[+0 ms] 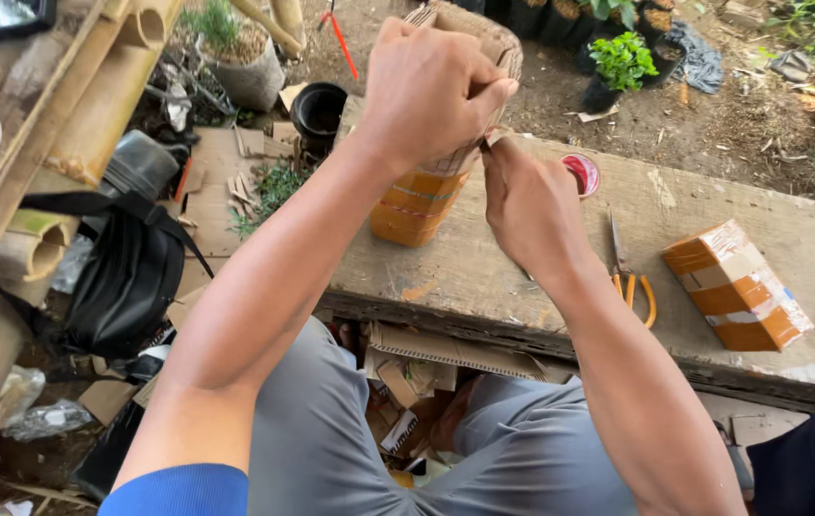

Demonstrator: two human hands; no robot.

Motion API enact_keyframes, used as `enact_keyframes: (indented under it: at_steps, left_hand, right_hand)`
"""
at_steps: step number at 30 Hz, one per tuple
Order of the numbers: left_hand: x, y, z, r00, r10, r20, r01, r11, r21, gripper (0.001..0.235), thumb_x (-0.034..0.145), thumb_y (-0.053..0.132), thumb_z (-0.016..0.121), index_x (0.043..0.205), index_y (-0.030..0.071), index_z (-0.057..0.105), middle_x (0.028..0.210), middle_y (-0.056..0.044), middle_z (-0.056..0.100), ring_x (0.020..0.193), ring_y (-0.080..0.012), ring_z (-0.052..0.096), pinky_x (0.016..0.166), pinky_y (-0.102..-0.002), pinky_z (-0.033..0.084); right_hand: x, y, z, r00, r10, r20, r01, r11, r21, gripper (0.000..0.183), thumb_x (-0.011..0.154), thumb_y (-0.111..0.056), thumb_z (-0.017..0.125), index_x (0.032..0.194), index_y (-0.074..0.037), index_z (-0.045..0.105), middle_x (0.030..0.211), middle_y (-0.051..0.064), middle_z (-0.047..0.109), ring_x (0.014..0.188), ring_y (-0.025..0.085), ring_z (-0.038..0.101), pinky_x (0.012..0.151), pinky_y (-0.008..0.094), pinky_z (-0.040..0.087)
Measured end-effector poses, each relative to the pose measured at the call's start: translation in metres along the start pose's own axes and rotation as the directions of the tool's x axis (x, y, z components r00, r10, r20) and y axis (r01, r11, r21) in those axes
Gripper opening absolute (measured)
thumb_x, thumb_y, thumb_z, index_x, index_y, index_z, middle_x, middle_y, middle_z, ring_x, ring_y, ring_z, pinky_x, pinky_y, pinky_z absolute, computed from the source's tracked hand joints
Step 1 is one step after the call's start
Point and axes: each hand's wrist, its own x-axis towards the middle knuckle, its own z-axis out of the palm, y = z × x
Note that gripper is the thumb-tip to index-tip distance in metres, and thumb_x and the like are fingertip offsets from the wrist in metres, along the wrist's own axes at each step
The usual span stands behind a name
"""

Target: The person assembles a hexagonal cardboard container by wrapping and securing the sides with packing tape. They then use a knife to cut and fold the top flaps inward, creating a finished box.

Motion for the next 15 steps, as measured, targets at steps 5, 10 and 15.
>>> enact_keyframes:
  at_steps: [5,10,15]
  left_hand:
    - [0.012,0.001,0.001,0.999,0.039,-0.01,-0.039,0.999,-0.001,0.02,0.091,0.033,0.077,0.08,0.017,0.082,0.076,0.002,0.071,0.066,-0.023,0.063,0.078,-0.044,0.039]
    - [0.011,-0.001,-0.003,0.999,0.029,0.018,-0.029,0.999,0.017,0.021,0.089,0.032,0.076,0.077,0.016,0.082,0.073,0.001,0.071,0.064,-0.024,0.063,0.071,-0.047,0.037]
    - [0.012,-0.007,-0.001,0.999,0.051,-0.007,-0.051,0.999,-0.014,0.02,0.092,0.032,0.077,0.08,0.017,0.083,0.072,0.002,0.071,0.067,-0.0237,0.064,0.077,-0.047,0.04]
  right_hand:
    - [0.0,0.009,-0.002,0.996,-0.079,-0.044,0.08,0.997,0.006,0.01,0.102,-0.006,0.058,0.109,-0.002,0.065,0.083,0.026,0.066,0.075,0.047,0.064,0.066,0.054,0.049]
    - [0.002,0.01,0.005,0.992,-0.104,-0.073,0.105,0.994,0.005,0.009,0.103,-0.006,0.059,0.107,0.0,0.064,0.081,0.026,0.065,0.076,0.046,0.065,0.066,0.054,0.049]
    - [0.002,0.015,0.008,0.998,-0.064,-0.016,0.063,0.998,-0.028,0.011,0.102,-0.006,0.06,0.107,0.001,0.066,0.077,0.027,0.064,0.071,0.046,0.064,0.065,0.053,0.049]
